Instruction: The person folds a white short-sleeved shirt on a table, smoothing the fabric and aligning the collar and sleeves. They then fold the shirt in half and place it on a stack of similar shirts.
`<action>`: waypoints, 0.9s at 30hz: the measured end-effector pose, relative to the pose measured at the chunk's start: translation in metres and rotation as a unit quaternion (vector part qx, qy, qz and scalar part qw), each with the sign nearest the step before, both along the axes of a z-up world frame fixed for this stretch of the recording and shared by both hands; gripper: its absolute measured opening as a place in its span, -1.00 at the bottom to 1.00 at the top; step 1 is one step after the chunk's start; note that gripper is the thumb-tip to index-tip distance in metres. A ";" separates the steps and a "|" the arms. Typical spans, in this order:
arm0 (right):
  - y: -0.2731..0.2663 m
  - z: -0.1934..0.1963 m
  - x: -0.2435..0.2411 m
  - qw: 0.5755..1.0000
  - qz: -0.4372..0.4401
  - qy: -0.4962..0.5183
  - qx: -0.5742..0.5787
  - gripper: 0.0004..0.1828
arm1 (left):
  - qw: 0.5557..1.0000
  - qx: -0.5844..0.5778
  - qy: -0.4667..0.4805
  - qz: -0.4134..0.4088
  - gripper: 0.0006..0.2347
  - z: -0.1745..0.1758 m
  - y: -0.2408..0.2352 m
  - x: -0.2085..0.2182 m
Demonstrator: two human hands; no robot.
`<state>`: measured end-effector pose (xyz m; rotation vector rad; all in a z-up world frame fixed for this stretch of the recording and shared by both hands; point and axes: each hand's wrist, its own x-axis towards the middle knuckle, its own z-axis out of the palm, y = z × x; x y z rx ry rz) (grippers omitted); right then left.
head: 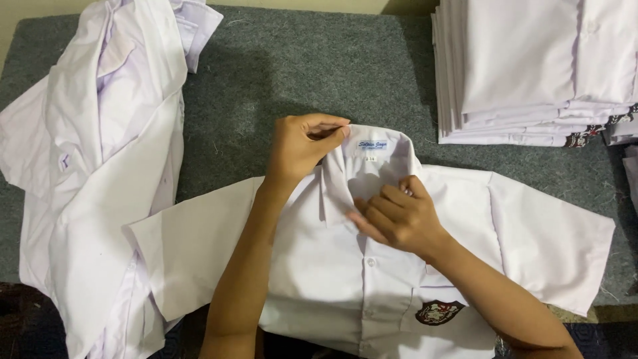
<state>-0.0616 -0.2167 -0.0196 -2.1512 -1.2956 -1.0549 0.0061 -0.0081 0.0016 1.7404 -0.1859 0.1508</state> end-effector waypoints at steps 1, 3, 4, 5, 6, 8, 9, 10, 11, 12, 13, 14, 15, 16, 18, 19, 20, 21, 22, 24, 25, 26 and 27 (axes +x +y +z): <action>-0.006 -0.006 0.005 1.000 0.001 -0.001 0.001 -0.71 | 1.000 0.001 -0.001 0.001 -0.85 0.002 0.001 -0.001; -0.019 -0.019 0.013 0.996 0.014 0.064 0.060 -0.69 | 1.000 0.017 -0.008 -0.024 -0.85 0.007 0.001 -0.002; -0.020 -0.005 0.016 0.996 0.014 0.063 0.060 -0.69 | 1.000 0.017 -0.009 -0.024 -0.85 0.012 0.003 -0.005; -0.022 0.009 0.019 0.992 -0.023 0.089 0.084 -0.82 | 0.995 0.059 -0.061 -0.058 -0.87 0.018 0.004 -0.007; -0.024 0.023 0.022 0.986 -0.061 0.113 0.108 -0.93 | 0.984 0.100 -0.113 -0.090 -0.87 0.024 0.005 -0.008; -0.030 0.026 0.036 0.974 -0.060 0.172 0.135 -0.95 | 0.974 0.149 -0.142 -0.092 -0.88 0.017 0.008 -0.007; -0.033 0.026 0.042 0.958 -0.059 0.231 0.161 -0.85 | 0.961 0.198 -0.169 -0.093 -0.81 0.014 0.009 -0.007; -0.032 0.024 0.045 0.957 -0.061 0.233 0.162 -0.85 | 0.961 0.198 -0.168 -0.095 -0.81 0.011 0.006 -0.012; -0.032 0.023 0.049 0.940 -0.041 0.290 0.175 -0.83 | 0.960 0.215 -0.148 -0.098 -0.71 0.009 0.002 -0.015; -0.032 0.021 0.052 0.919 -0.021 0.347 0.187 -0.81 | 0.959 0.233 -0.129 -0.102 -0.61 0.008 -0.002 -0.019; -0.030 0.019 0.053 0.919 -0.024 0.346 0.188 -0.81 | 0.958 0.232 -0.130 -0.105 -0.61 0.000 -0.005 -0.020; -0.028 0.017 0.053 0.907 -0.014 0.370 0.201 -0.79 | 0.947 0.275 -0.127 -0.110 -0.60 -0.007 -0.008 -0.021; -0.026 0.015 0.053 0.894 -0.003 0.396 0.212 -0.76 | 0.934 0.317 -0.123 -0.113 -0.60 -0.015 -0.011 -0.023; -0.025 0.014 0.055 0.893 -0.005 0.396 0.212 -0.76 | 0.934 0.316 -0.122 -0.115 -0.60 -0.018 -0.010 -0.020; -0.020 0.011 0.057 0.891 -0.055 0.409 0.190 -0.65 | 0.922 0.322 -0.160 -0.145 -0.65 -0.025 -0.005 -0.014; -0.019 0.012 0.057 0.890 -0.056 0.410 0.191 -0.65 | 0.921 0.322 -0.159 -0.147 -0.65 -0.025 -0.004 -0.012; -0.017 0.013 0.056 0.861 -0.090 0.459 0.199 -0.57 | 0.926 0.303 -0.155 -0.164 -0.69 -0.024 -0.003 -0.011; -0.017 0.014 0.055 0.828 -0.122 0.507 0.206 -0.49 | 0.930 0.283 -0.151 -0.181 -0.72 -0.024 -0.002 -0.009; -0.019 0.012 0.058 0.827 -0.124 0.508 0.206 -0.49 | 0.930 0.283 -0.150 -0.183 -0.72 -0.017 0.003 -0.010; -0.026 0.008 0.063 0.824 -0.089 0.521 0.202 -0.58 | 0.952 0.192 -0.089 -0.223 -0.77 -0.002 0.010 -0.009; -0.031 0.003 0.066 0.824 -0.090 0.521 0.203 -0.58 | 0.951 0.192 -0.089 -0.225 -0.77 0.007 0.012 -0.012; -0.036 -0.003 0.068 0.830 -0.074 0.513 0.208 -0.65 | 0.956 0.184 -0.056 -0.221 -0.78 0.015 0.015 -0.015; -0.040 -0.009 0.071 0.835 -0.057 0.504 0.213 -0.71 | 0.960 0.178 -0.023 -0.217 -0.79 0.024 0.018 -0.018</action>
